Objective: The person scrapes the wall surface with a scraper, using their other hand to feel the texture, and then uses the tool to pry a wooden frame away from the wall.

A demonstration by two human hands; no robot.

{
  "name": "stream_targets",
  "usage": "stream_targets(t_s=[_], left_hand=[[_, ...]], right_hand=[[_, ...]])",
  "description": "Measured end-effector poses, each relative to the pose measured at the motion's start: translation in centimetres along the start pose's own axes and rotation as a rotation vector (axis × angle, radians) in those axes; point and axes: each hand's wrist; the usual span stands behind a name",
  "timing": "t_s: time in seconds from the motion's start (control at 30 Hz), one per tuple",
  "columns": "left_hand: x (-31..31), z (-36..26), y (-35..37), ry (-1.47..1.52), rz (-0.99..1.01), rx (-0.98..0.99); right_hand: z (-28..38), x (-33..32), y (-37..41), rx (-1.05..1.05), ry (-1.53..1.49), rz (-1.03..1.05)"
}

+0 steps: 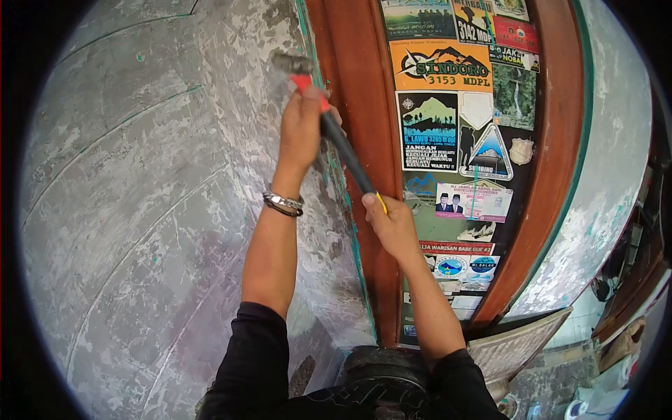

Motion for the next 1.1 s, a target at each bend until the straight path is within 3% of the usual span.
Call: stream_targets(t_s=[0.07,0.13,0.17,0.2,0.27,0.53,0.7,0.8,0.83,0.93,1.03,1.1], left_hand=[[-1.2,0.1,-0.8,0.067,0.016,0.008],[-1.9,1.2,-1.2,-0.400,-0.186,0.351],[-1.7,2.1,-1.4,-0.618,-0.202,0.418],[-1.4,2.5,-1.5,-0.614,-0.208,0.416],[-0.9,3.2,-1.6,-1.100,-0.147,0.693],[-0.6,3.4,-2.8,-1.120,-0.233,0.597],[-0.6,2.1,-7.0,-1.239,-0.334,0.732],[-0.9,1.5,-10.1,-1.210,-0.313,0.783],[-0.8,1.1,-10.8,-1.173,-0.295,0.754],[-0.9,1.5,-11.8,-1.174,-0.310,0.764],[-1.3,2.6,-10.2,-1.098,-0.213,0.903],[-1.3,3.2,-8.4,-1.060,-0.154,0.858]], right_hand=[[0.4,-0.3,0.1,-0.020,-0.089,0.015],[0.0,-1.4,1.6,0.082,-0.336,0.143],[-0.7,-1.7,3.0,0.083,-0.379,0.143],[-1.6,-2.0,4.7,0.085,-0.422,0.144],[-3.1,-3.1,8.5,0.162,-0.410,0.154],[-13.1,-8.6,24.6,0.380,-0.130,0.094],[-12.7,-11.0,30.9,0.543,-0.217,0.032],[-13.0,-11.9,32.4,0.484,-0.050,-0.004],[-11.5,-11.5,32.2,0.475,-0.155,-0.093],[-12.3,-13.0,32.7,0.546,-0.095,-0.049],[-12.1,-13.1,32.0,0.488,-0.200,-0.085],[-11.4,-13.1,31.4,0.486,-0.201,-0.079]])
Point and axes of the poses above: each hand's wrist, its own y-axis away from the middle knuckle, its own x-axis out of the palm, z = x × y, and after that the axes turned 8 degrees about x, right-handed
